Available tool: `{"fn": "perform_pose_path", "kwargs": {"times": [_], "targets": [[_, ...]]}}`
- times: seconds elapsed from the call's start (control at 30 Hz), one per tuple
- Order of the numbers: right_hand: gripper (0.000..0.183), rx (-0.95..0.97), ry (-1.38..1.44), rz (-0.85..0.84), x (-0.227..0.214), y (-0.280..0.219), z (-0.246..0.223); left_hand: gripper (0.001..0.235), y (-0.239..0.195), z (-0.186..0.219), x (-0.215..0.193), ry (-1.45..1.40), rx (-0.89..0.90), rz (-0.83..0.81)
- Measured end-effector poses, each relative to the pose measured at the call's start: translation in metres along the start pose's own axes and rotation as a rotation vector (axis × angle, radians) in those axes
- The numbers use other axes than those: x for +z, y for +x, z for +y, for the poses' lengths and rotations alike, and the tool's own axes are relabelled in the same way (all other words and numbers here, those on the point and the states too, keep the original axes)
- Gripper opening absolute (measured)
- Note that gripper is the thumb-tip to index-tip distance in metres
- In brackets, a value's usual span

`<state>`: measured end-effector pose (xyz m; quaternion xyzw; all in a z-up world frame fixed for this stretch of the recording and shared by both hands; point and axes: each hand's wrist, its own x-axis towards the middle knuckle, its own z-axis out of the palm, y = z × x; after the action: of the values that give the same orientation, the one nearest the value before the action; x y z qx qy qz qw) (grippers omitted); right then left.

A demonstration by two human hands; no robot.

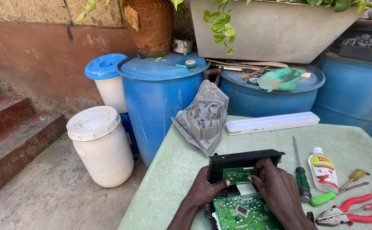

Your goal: Assembling an electronic device by fitting a circuit board into its housing and connecting internal cables.

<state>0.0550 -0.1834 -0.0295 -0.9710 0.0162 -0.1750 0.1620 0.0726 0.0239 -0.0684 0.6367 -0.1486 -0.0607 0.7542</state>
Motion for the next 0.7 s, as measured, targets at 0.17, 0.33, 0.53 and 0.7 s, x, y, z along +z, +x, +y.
{"fn": "perform_pose_path", "kwargs": {"times": [0.17,0.33,0.53,0.7], "targets": [[0.039,-0.014,0.004,0.000,-0.007,-0.002,-0.006,0.048,-0.004,0.008,0.002,-0.037,-0.067,0.048],[0.038,-0.009,0.007,0.009,-0.003,-0.005,-0.006,0.071,-0.003,0.005,-0.003,0.065,-0.218,0.112],[0.059,0.279,-0.217,-0.008,-0.017,-0.009,-0.012,0.077,0.000,-0.002,-0.002,0.037,-0.272,0.150],[0.091,0.249,-0.174,0.081,-0.029,-0.010,-0.006,0.078,-0.004,0.007,0.002,-0.003,-0.280,0.148]]}}
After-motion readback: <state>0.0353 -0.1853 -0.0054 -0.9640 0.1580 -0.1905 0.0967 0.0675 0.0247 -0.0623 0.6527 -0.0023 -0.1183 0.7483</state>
